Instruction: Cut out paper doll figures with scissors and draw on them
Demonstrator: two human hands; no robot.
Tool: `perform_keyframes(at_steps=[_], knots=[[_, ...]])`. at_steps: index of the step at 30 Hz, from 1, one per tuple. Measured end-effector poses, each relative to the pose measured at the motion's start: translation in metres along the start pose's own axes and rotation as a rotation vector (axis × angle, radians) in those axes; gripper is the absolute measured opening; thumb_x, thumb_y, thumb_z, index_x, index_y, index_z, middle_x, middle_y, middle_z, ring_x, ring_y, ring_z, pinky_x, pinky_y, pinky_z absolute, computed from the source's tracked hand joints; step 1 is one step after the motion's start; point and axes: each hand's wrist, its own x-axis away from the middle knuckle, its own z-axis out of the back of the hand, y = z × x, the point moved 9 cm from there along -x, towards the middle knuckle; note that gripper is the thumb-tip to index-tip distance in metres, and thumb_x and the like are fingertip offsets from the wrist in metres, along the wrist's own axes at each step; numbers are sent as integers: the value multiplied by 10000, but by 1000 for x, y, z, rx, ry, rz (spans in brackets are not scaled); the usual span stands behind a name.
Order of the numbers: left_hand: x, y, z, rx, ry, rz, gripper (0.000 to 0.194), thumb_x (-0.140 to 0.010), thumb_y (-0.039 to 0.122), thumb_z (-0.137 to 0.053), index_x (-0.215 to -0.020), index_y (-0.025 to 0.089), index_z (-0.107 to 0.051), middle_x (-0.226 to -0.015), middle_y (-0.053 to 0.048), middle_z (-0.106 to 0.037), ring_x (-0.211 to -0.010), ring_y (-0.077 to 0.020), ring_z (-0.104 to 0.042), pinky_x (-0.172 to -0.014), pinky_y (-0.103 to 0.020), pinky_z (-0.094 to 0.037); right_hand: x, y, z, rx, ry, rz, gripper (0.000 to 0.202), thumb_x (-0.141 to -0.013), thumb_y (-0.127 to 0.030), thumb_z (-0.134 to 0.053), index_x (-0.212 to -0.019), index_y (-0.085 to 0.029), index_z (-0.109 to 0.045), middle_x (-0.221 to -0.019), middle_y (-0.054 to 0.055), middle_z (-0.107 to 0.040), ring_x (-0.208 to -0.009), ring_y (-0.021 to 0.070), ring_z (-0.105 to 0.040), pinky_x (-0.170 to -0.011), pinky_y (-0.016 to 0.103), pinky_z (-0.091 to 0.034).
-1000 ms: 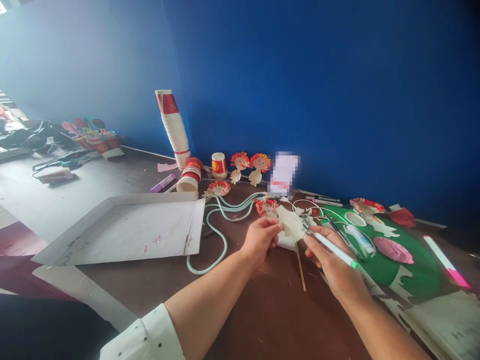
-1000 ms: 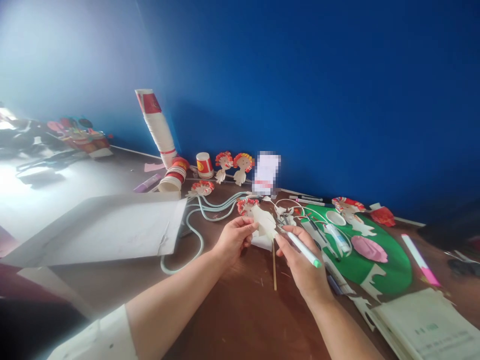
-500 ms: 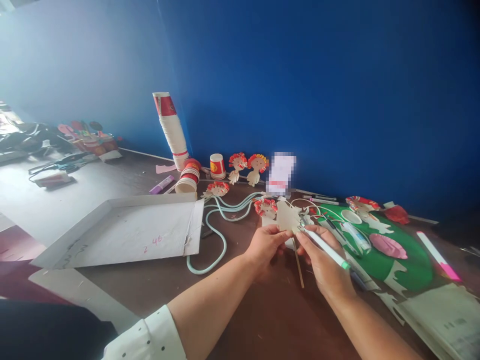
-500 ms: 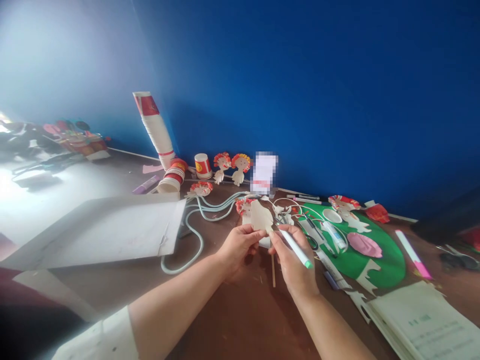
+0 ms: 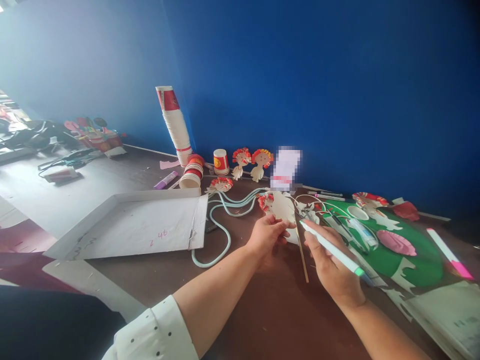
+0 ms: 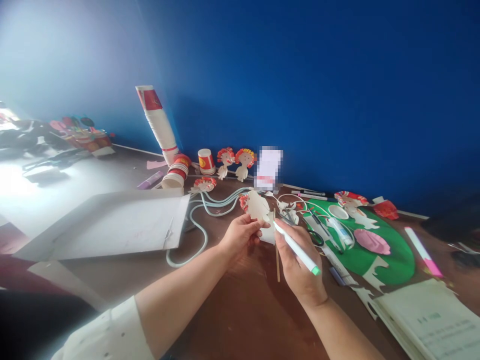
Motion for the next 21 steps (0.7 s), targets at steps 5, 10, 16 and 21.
perform_keyframes(at_steps=[5,10,16,21], knots=[[1,-1,-1,22,12,18,190,-699,251,-746,-747,106,-633,-798,-91,-674,-550,-63,-532,-457,-167,-420,-1,-7,0,41,2,82,246,-907,-286,-556,-1131,-234,-645,-1042,75,-672,-927,230,-661,-861,397,-530],[4,-3,-3,38,-4,75,185,-727,255,-735,-780,91,-668,-805,-100,-681,-579,-72,-560,-484,-168,-447,-1,3,0,62,21,59,227,-894,-301,-581,-1090,-205,-640,-1009,82,-684,-910,232,-672,-859,392,-535],[1,-8,-1,103,6,90,130,-751,182,-715,-798,77,-656,-849,-112,-679,-612,-82,-589,-512,-177,-474,-1,-7,-2,116,28,193,190,-888,-236,-586,-1062,-178,-634,-989,86,-680,-939,218,-650,-855,352,-516],[0,-11,0,129,27,111,96,-761,141,-703,-791,78,-637,-723,-50,-623,-600,-82,-590,-524,-177,-482,-1,-12,-3,133,25,247,178,-888,-214,-582,-1054,-172,-629,-968,82,-671,-921,209,-640,-849,339,-511]])
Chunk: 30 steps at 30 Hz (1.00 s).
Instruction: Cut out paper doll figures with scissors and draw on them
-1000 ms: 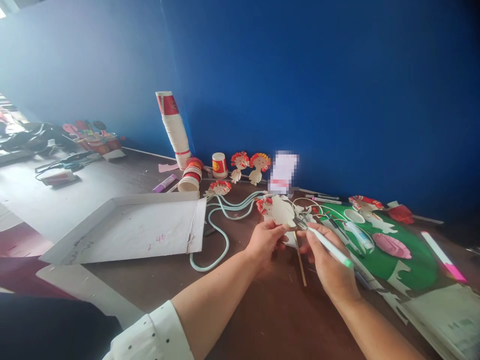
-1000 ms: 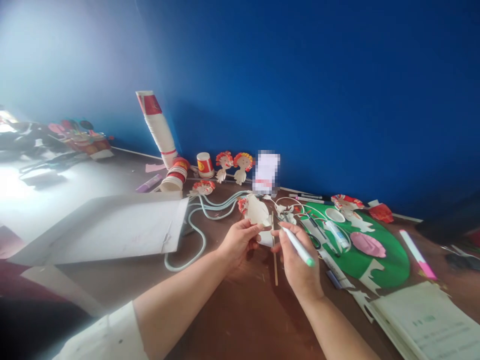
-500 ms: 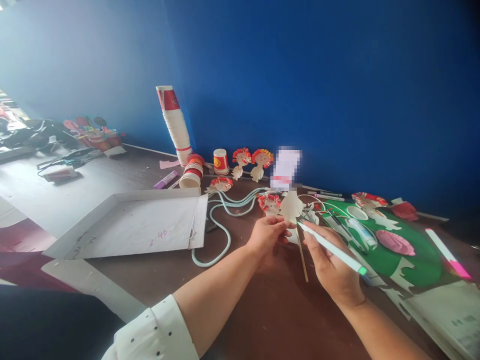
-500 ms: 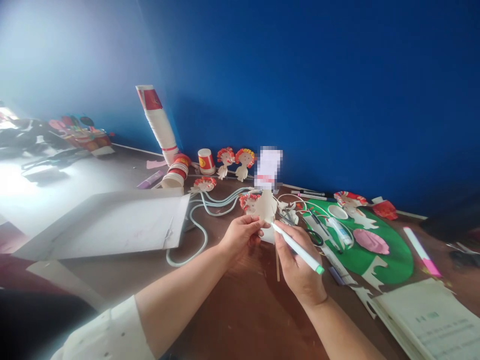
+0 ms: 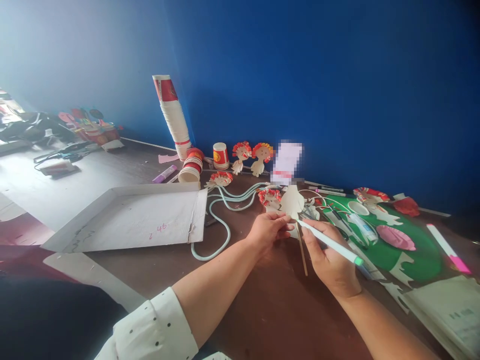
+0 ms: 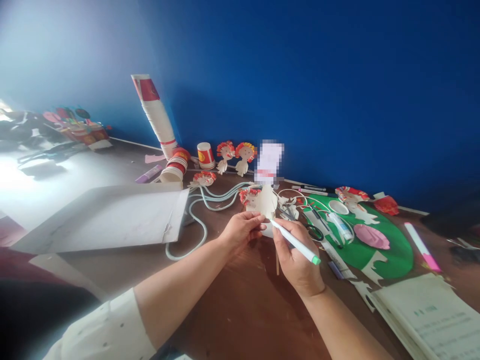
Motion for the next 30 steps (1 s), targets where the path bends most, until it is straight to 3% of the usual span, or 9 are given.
perform_keyframes(at_steps=[30], knots=[[-1,3,0,-81,13,-11,59,-793,115,-655,-759,73,-630,-688,-35,-601,-548,-72,-583,-474,-162,-476,0,-1,-7,90,7,63,172,-880,-202,-603,-1034,-144,-655,-955,101,-699,-912,213,-657,-860,339,-519]])
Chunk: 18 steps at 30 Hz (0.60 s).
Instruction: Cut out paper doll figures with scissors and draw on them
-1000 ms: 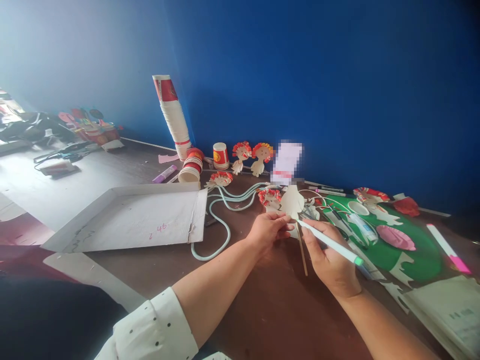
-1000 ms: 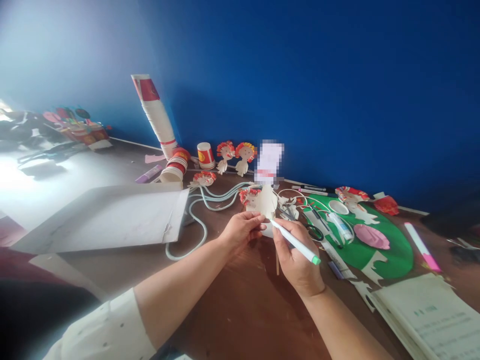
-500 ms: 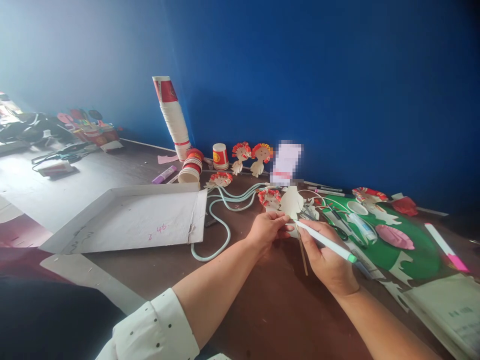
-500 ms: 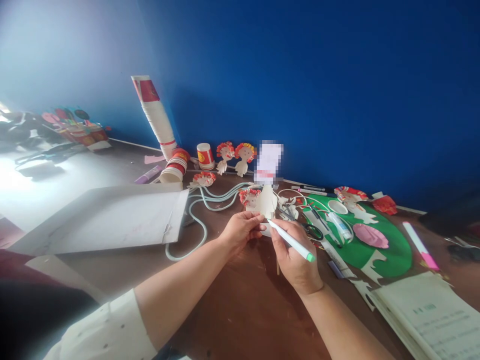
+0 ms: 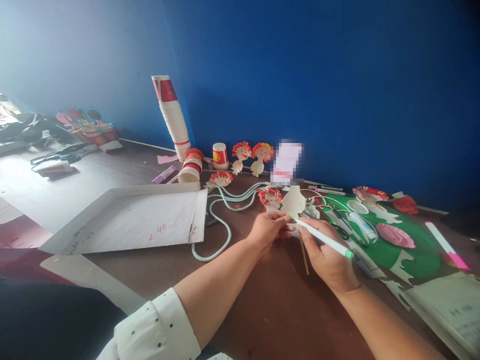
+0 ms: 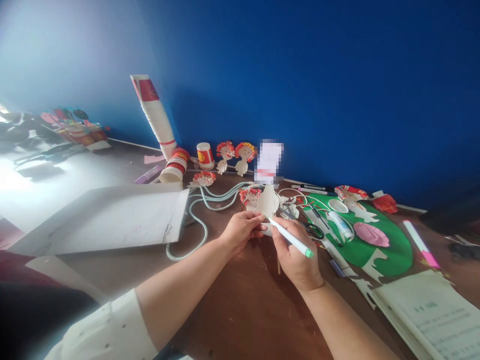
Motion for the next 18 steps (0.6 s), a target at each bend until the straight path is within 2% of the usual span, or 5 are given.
perform_keyframes(at_steps=[6,18], knots=[[1,0,0,6,1,4,110,-757,156,-710,-752,74,-638,-706,-50,-617,-556,-75,-582,-481,-167,-474,-1,0,-1,11,-13,-15,167,-890,-226,-587,-1030,-163,-653,-953,95,-700,-905,220,-659,-849,356,-523],[1,0,0,6,12,2,80,-775,132,-681,-753,74,-631,-682,-39,-603,-547,-71,-582,-460,-150,-470,-2,-2,-1,3,-20,-17,163,-888,-215,-591,-1030,-167,-654,-949,92,-697,-900,217,-659,-852,356,-520]])
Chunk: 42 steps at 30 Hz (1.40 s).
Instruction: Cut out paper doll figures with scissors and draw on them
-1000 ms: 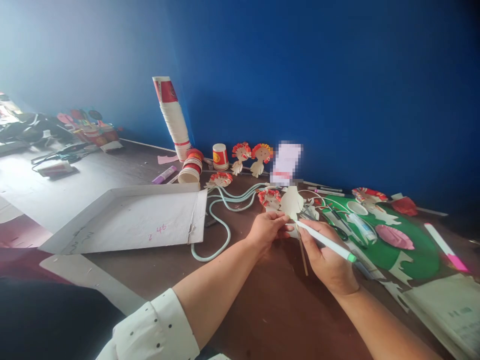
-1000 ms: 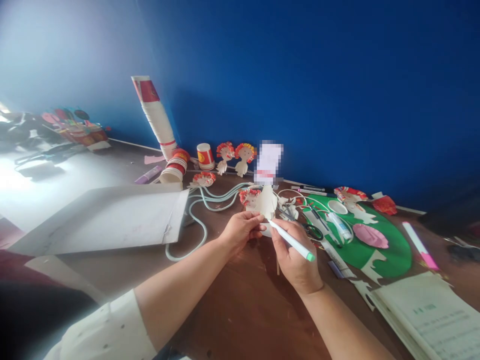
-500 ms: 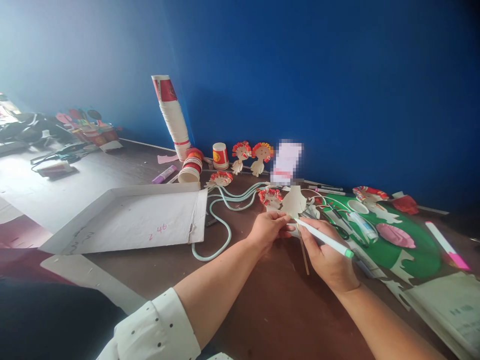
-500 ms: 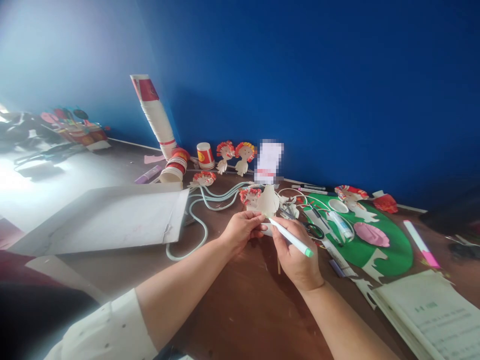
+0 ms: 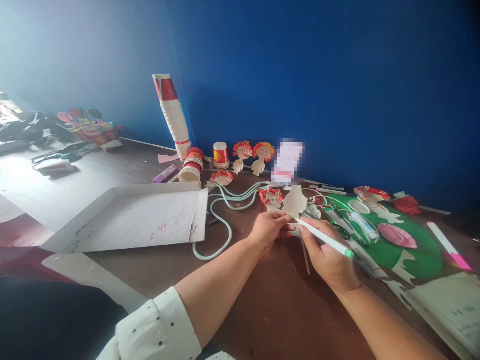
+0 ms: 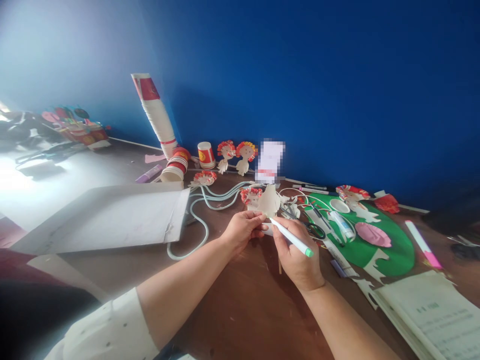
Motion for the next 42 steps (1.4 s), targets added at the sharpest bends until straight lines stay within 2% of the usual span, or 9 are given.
perform_keyframes(at_steps=[6,16,20,23,28,32,35,38,42], knots=[[-1,-1,2,9,11,-5,93,-760,136,-698,-761,68,-634,-706,-52,-617,-552,-74,-583,-466,-158,-472,1,0,3,3,27,3,157,-890,-234,-589,-1020,-175,-654,-950,93,-705,-901,222,-665,-843,363,-531],[-3,-3,8,126,34,11,134,-756,139,-707,-831,62,-627,-835,-106,-666,-563,-62,-569,-518,-173,-480,5,15,4,-41,36,-135,212,-895,-325,-569,-1049,-195,-637,-959,99,-699,-862,241,-696,-810,383,-551],[-3,-4,8,133,39,15,154,-746,141,-719,-846,63,-630,-845,-110,-668,-566,-63,-568,-524,-178,-482,7,24,2,-62,26,-204,257,-889,-373,-571,-1058,-190,-637,-958,105,-710,-737,222,-702,-690,347,-559],[-5,-4,8,130,48,11,120,-766,120,-687,-854,63,-630,-854,-116,-674,-562,-65,-571,-521,-181,-484,9,35,2,-67,-9,-311,286,-896,-431,-544,-993,-183,-649,-746,68,-717,-567,196,-670,-546,298,-520],[-5,0,10,64,64,-25,106,-776,111,-666,-865,55,-647,-903,-141,-687,-561,-69,-577,-504,-184,-483,8,40,-4,141,-180,-358,431,-872,-540,-518,-580,-225,-549,-445,7,-580,-410,168,-556,-425,261,-375],[-3,6,17,4,121,-76,117,-756,124,-688,-854,69,-653,-904,-135,-697,-550,-69,-576,-487,-179,-476,17,40,-24,282,-405,-379,490,-878,-561,-482,-523,-226,-532,-457,2,-598,-406,159,-549,-410,248,-289],[-2,8,19,-57,132,-96,137,-762,144,-685,-878,73,-664,-911,-131,-699,-567,-76,-585,-491,-179,-479,20,40,-29,330,-451,-389,522,-878,-592,-454,-522,-226,-563,-484,19,-623,-452,178,-595,-421,251,-277],[-1,8,18,-86,129,-88,149,-751,163,-701,-872,80,-673,-908,-125,-704,-566,-75,-581,-496,-179,-476,9,43,-12,312,-389,-391,498,-857,-620,-475,-577,-234,-616,-524,15,-651,-475,176,-606,-436,249,-306],[1,10,13,-100,115,-97,125,-774,170,-669,-864,82,-675,-922,-131,-705,-565,-68,-570,-498,-175,-464,-20,63,45,290,-197,-441,494,-885,-582,-454,-583,-223,-607,-468,-1,-605,-426,152,-548,-424,250,-336]])
